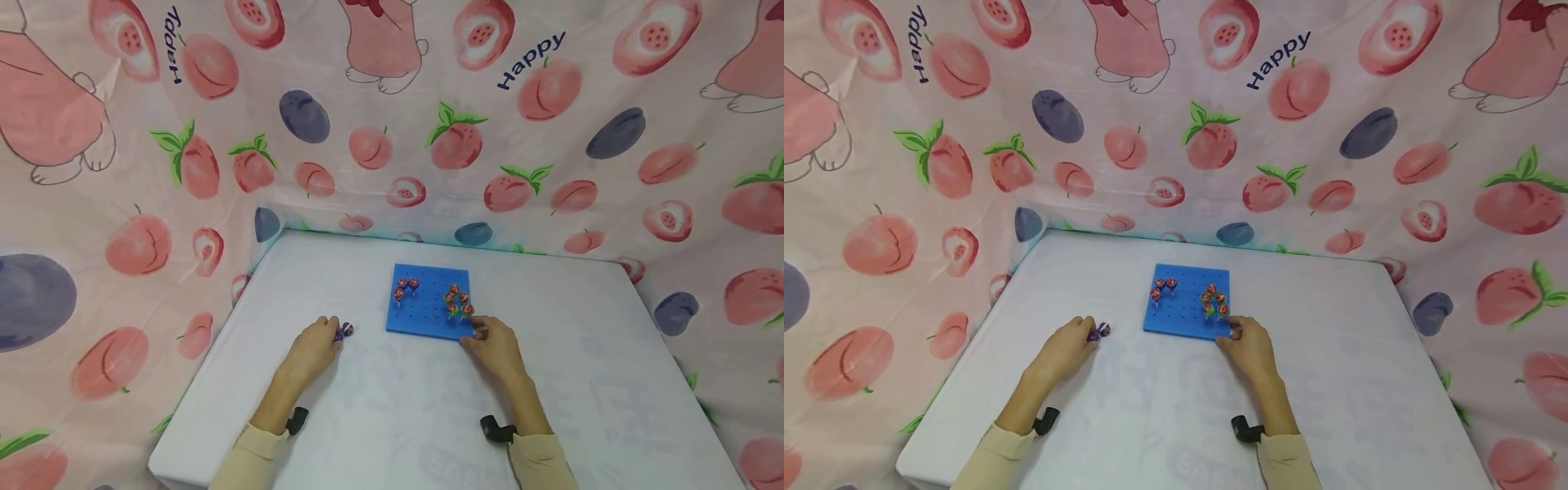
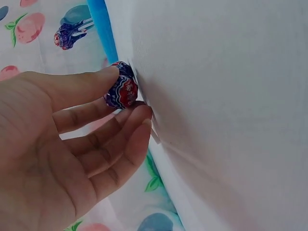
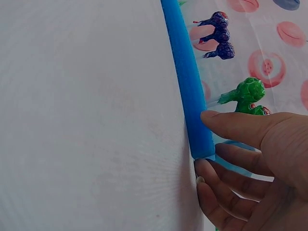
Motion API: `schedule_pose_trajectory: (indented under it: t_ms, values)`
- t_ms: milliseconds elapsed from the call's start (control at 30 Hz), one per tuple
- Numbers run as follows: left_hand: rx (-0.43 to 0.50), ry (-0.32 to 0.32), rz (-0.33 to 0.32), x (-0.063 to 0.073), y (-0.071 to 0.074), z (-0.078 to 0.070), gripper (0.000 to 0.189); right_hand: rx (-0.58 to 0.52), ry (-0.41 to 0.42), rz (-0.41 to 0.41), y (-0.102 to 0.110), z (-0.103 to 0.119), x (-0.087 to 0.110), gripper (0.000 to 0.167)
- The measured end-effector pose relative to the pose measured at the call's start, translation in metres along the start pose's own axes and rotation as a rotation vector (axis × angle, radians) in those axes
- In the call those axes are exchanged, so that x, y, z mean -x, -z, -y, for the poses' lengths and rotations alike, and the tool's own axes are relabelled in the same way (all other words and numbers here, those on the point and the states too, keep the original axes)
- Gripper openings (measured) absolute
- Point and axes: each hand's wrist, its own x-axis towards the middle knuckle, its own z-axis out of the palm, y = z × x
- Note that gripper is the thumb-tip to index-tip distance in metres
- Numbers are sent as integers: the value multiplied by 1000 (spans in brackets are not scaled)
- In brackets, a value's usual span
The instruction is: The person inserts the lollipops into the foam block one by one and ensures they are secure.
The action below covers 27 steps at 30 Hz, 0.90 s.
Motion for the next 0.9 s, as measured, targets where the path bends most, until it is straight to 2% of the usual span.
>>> schedule_pose_trajectory:
  t_ms: [200, 567, 900]
  values:
    - [67, 3, -5, 1, 0, 1, 17, -7, 1, -3, 0, 1, 0, 51]
    - [188, -21, -71, -2, 3, 1, 21, -9, 5, -4, 1, 0, 1, 51]
    - [292, -19, -109, -6, 11, -3, 18, -14, 13, -6, 0, -1, 0, 51]
